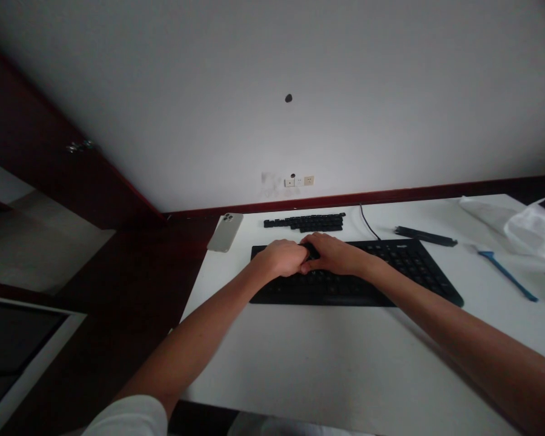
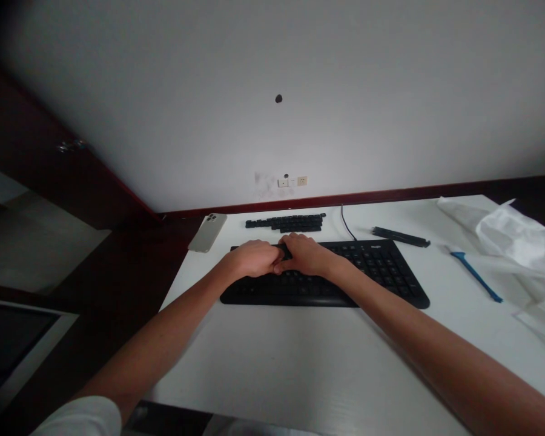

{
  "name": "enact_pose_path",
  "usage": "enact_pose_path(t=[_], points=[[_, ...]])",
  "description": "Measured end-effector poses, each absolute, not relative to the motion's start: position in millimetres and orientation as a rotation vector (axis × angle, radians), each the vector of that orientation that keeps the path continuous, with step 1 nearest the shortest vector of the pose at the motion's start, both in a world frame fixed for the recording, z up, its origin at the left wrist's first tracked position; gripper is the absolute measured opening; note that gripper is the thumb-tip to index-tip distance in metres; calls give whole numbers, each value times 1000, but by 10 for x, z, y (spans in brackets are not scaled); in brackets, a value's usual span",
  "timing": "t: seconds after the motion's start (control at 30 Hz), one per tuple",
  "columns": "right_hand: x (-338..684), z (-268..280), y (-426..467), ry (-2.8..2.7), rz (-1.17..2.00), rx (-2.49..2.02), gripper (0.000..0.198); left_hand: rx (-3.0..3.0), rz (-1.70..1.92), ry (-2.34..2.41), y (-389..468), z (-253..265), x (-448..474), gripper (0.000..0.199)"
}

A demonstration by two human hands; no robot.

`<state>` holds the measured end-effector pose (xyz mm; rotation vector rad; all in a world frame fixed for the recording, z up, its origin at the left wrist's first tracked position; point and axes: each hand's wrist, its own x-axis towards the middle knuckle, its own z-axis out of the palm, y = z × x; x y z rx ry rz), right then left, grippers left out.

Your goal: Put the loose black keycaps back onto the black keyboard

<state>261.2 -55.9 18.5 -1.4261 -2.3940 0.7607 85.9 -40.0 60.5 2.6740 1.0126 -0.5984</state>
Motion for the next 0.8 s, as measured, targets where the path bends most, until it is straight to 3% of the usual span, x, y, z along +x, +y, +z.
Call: enact_pose_path(t=[0.5,0.8], points=[[2746,326,-490,-2462,846,-1363,50,2516,-535,962,-283,588,814,23],[2703,71,-392,-2431,-14,-1454,51,2479,-449,868,-213,595,767,24]])
